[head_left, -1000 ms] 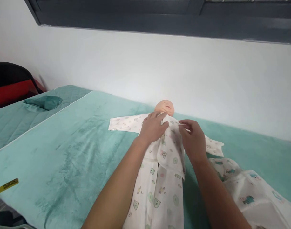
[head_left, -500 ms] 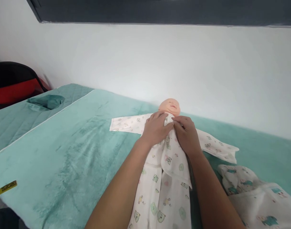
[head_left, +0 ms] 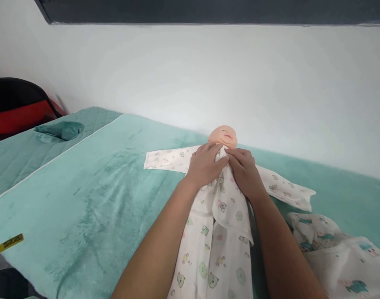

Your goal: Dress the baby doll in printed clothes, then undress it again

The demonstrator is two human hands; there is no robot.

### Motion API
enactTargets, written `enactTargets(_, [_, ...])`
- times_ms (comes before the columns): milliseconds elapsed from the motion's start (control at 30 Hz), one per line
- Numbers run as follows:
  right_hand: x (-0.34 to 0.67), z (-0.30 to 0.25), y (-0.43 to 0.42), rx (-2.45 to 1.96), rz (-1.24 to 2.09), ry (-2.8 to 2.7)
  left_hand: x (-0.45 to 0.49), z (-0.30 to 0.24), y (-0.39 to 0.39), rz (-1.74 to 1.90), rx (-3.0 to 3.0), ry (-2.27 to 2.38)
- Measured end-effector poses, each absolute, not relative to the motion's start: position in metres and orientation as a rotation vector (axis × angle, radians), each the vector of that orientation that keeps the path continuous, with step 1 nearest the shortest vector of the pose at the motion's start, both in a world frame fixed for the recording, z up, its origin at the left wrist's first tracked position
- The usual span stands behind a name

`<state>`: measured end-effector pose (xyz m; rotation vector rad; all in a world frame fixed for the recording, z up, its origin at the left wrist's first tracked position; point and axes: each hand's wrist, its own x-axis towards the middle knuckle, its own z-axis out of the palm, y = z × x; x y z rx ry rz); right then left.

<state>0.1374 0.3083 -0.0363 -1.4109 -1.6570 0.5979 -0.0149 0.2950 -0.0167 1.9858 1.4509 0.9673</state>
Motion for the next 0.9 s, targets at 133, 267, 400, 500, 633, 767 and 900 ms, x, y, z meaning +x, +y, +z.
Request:
enactTargets(133, [0.137, -0.036, 0.307, -1.407, 0.599, -1.665, -0.016, -0.016, 0.297, 1.004, 1.913, 1.452])
enactTargets(267, [0.137, -0.036, 0.307, -1.375, 0.532, -1.685, -0.016, -0.016, 0.300, 1.024, 1.825, 1.462])
enactTargets(400, [0.137, -0.036, 0.306, -1.358, 0.505, -1.704, -0.017, -0.018, 0.303, 1.047, 1.820, 1.452])
enactTargets(500, [0.136, -0.032, 0.305, -1.323, 0.517, -1.768, -0.017, -0.019, 0.304, 1.070, 1.822, 1.433])
enactTargets(633, [0.135, -0.029, 0.304, -1.260, 0.557, -1.796, -0.018, -0.020, 0.305, 1.096, 1.843, 1.370])
enactTargets(767, [0.136, -0.032, 0.305, -1.248, 0.582, -1.752, -0.018, -0.021, 0.305, 1.104, 1.826, 1.375])
enactTargets(900, [0.137, -0.033, 0.306, -1.264, 0.610, -1.742, -0.017, -0.021, 0.305, 1.120, 1.824, 1.367])
